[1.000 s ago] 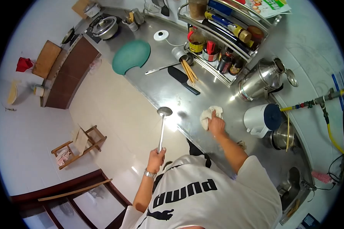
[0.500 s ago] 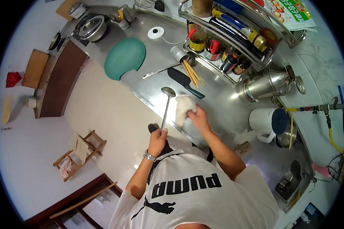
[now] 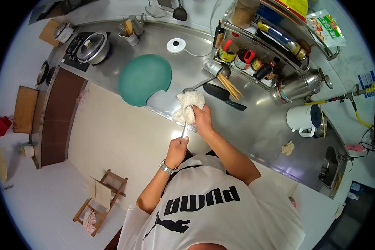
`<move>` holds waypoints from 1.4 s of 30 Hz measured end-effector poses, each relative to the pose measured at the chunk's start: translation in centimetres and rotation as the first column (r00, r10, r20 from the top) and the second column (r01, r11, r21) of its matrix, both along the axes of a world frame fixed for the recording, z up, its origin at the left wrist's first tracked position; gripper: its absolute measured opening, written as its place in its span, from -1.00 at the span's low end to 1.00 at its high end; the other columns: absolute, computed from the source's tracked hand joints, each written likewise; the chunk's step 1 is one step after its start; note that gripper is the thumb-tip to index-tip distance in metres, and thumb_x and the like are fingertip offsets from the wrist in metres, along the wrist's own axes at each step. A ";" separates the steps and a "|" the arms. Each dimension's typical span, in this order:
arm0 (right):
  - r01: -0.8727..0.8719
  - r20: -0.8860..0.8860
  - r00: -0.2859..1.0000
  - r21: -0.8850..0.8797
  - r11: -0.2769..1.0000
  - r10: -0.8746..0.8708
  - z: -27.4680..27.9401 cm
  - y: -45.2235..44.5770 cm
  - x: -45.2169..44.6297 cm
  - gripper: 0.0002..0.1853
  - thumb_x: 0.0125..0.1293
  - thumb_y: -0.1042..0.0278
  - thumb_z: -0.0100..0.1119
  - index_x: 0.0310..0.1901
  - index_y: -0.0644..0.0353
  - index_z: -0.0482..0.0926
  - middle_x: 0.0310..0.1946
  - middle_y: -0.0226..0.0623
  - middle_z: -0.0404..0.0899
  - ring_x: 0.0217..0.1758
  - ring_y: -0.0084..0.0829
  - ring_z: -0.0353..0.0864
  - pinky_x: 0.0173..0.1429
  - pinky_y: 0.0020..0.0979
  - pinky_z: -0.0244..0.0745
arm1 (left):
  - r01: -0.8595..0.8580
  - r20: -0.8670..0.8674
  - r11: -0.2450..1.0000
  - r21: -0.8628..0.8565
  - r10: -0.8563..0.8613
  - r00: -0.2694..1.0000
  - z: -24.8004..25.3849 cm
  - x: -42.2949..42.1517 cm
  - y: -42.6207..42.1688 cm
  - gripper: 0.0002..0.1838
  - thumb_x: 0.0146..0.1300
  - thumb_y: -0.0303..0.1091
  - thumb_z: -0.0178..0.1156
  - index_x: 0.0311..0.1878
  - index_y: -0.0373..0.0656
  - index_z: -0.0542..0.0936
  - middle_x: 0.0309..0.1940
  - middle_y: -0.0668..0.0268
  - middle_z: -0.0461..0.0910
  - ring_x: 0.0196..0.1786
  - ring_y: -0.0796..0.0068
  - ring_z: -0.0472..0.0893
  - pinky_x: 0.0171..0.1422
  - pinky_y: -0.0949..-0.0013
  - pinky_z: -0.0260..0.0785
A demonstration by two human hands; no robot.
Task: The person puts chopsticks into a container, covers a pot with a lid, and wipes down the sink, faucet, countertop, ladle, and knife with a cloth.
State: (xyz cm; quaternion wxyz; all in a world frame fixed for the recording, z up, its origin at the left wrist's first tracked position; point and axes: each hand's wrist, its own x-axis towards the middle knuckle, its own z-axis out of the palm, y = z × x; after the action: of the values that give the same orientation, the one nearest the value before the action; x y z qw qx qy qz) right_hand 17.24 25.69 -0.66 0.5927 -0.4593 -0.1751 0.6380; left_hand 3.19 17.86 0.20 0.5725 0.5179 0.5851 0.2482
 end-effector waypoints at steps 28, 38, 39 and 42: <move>-0.375 0.773 0.634 0.268 0.888 0.035 -0.1 20.1 -1.7 -0.56 0.15 0.31 0.10 0.08 0.27 0.42 -0.12 -0.09 0.55 0.00 -0.11 0.54 0.09 -0.29 0.41 | 0.210 -0.247 0.962 0.175 -0.164 0.955 2.5 -8.0 16.1 -0.62 0.30 -0.21 0.10 -0.48 -0.38 0.47 -0.76 0.25 0.30 -0.65 0.51 0.23 -0.54 0.32 0.17; 0.228 -0.128 0.965 -0.017 0.973 -0.229 -1.5 23.7 -3.6 -0.75 0.34 0.30 0.01 -0.03 0.21 0.51 -0.21 -0.34 0.58 -0.25 -0.51 0.61 -0.23 -0.46 0.55 | 0.417 -0.409 0.864 0.283 -0.284 0.867 -1.0 -12.5 23.4 -0.68 0.22 -0.18 0.17 -0.38 -0.32 0.49 -0.76 0.20 0.41 -0.70 0.33 0.40 -0.58 0.26 0.24; 0.278 -0.072 0.957 -0.041 0.960 -0.280 -1.3 24.1 -4.2 -0.75 0.34 0.29 0.01 -0.04 0.22 0.51 -0.22 -0.33 0.58 -0.25 -0.51 0.60 -0.24 -0.44 0.54 | 0.462 -0.588 0.793 0.398 -0.166 0.792 -1.0 -13.1 24.4 -0.69 0.20 -0.17 0.19 -0.34 -0.29 0.49 -0.74 0.16 0.47 -0.70 0.25 0.48 -0.60 0.23 0.27; 0.401 -0.014 0.916 -0.056 0.914 -0.402 -0.6 25.0 -6.3 -0.71 0.35 0.28 -0.01 0.00 0.26 0.49 -0.16 -0.24 0.54 -0.21 -0.44 0.59 -0.23 -0.43 0.54 | 0.587 -0.734 0.695 0.416 -0.125 0.667 -0.8 -14.9 27.2 -0.72 0.18 -0.21 0.19 -0.28 -0.26 0.46 -0.69 0.07 0.52 -0.61 0.06 0.55 -0.58 0.13 0.33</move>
State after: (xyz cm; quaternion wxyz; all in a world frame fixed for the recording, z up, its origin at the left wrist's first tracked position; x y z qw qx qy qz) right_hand 10.94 50.72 -1.25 0.7009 -0.4928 -0.0530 0.5129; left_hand -11.70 45.09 -0.62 0.1636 0.8391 0.5084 0.1034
